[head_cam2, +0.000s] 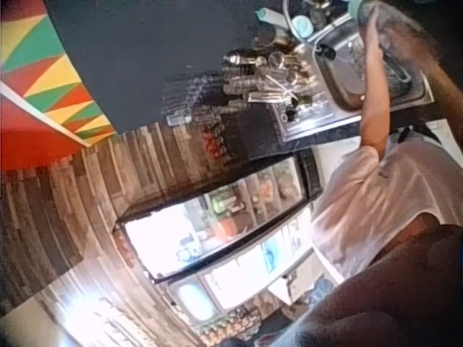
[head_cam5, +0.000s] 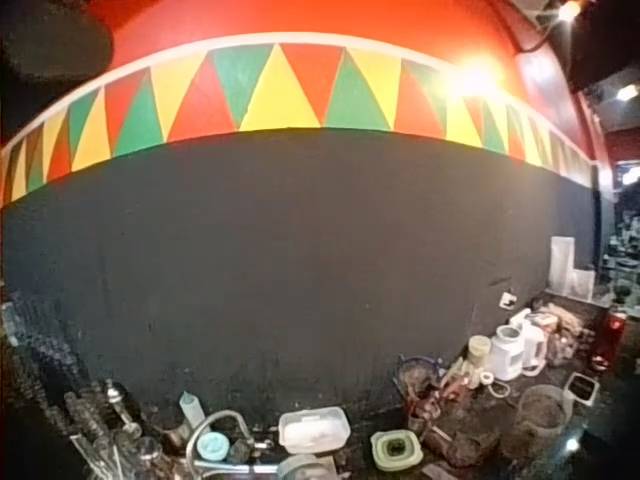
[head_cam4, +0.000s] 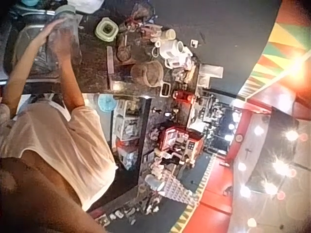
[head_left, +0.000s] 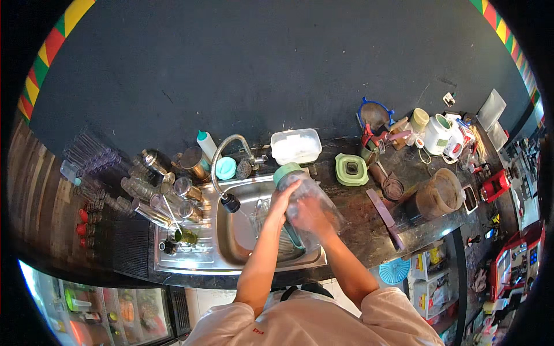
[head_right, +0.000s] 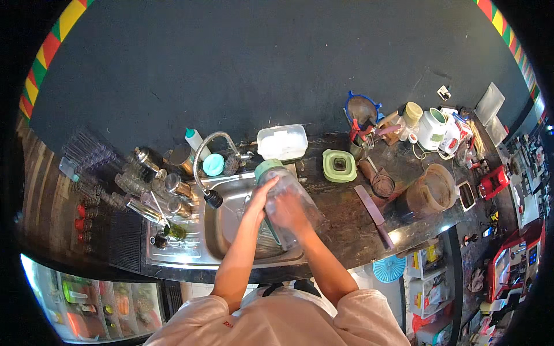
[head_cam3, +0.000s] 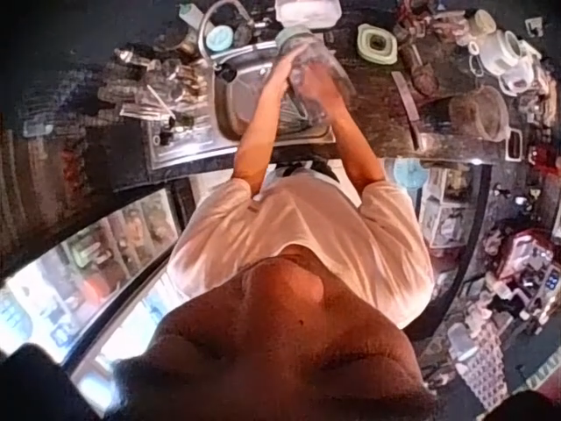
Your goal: Washing bar equipment including a cocktail shaker and blender parts in a sink.
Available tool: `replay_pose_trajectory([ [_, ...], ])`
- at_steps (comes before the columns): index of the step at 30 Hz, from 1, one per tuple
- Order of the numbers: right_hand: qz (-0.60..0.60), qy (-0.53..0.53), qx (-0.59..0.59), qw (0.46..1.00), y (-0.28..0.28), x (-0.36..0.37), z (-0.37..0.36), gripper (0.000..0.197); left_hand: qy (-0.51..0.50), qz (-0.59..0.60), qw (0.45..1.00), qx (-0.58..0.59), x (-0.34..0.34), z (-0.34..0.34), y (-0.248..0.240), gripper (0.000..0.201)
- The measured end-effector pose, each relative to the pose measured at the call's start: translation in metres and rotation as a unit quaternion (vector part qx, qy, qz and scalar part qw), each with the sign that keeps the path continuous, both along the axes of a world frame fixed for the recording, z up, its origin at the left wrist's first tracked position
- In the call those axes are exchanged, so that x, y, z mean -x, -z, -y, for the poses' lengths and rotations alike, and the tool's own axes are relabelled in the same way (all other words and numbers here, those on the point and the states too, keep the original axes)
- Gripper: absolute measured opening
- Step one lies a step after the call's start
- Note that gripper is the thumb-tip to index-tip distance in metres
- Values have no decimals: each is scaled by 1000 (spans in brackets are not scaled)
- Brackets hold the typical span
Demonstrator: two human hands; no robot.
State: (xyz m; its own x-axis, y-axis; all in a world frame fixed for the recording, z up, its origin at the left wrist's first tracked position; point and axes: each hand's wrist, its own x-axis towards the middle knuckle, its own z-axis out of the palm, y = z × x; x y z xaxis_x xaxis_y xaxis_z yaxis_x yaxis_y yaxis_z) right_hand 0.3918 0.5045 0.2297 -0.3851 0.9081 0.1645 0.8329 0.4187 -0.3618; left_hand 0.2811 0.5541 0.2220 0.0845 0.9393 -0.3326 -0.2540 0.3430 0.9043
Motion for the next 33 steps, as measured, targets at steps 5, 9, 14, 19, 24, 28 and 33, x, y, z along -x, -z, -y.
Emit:
replay_pose_trajectory([
  [5,-364,58,5,929,67,-1,-23,48,-61,261,959,89,-9,16,5,44],
  [9,-360,228,192,884,-12,24,-10,44,-66,291,946,128,12,18,22,43],
  [14,-377,75,326,864,1,13,-14,29,-66,231,967,85,5,17,10,58],
  [19,-286,-102,264,916,12,-1,-3,34,-47,362,928,70,26,20,55,56],
  [24,-49,46,142,988,16,1,-9,38,-104,180,973,97,-16,45,0,65],
  [28,-325,-72,288,898,19,-6,15,37,-20,455,888,61,11,31,22,65],
  [33,-422,139,100,890,45,6,2,31,-116,300,945,59,-12,34,33,72],
])
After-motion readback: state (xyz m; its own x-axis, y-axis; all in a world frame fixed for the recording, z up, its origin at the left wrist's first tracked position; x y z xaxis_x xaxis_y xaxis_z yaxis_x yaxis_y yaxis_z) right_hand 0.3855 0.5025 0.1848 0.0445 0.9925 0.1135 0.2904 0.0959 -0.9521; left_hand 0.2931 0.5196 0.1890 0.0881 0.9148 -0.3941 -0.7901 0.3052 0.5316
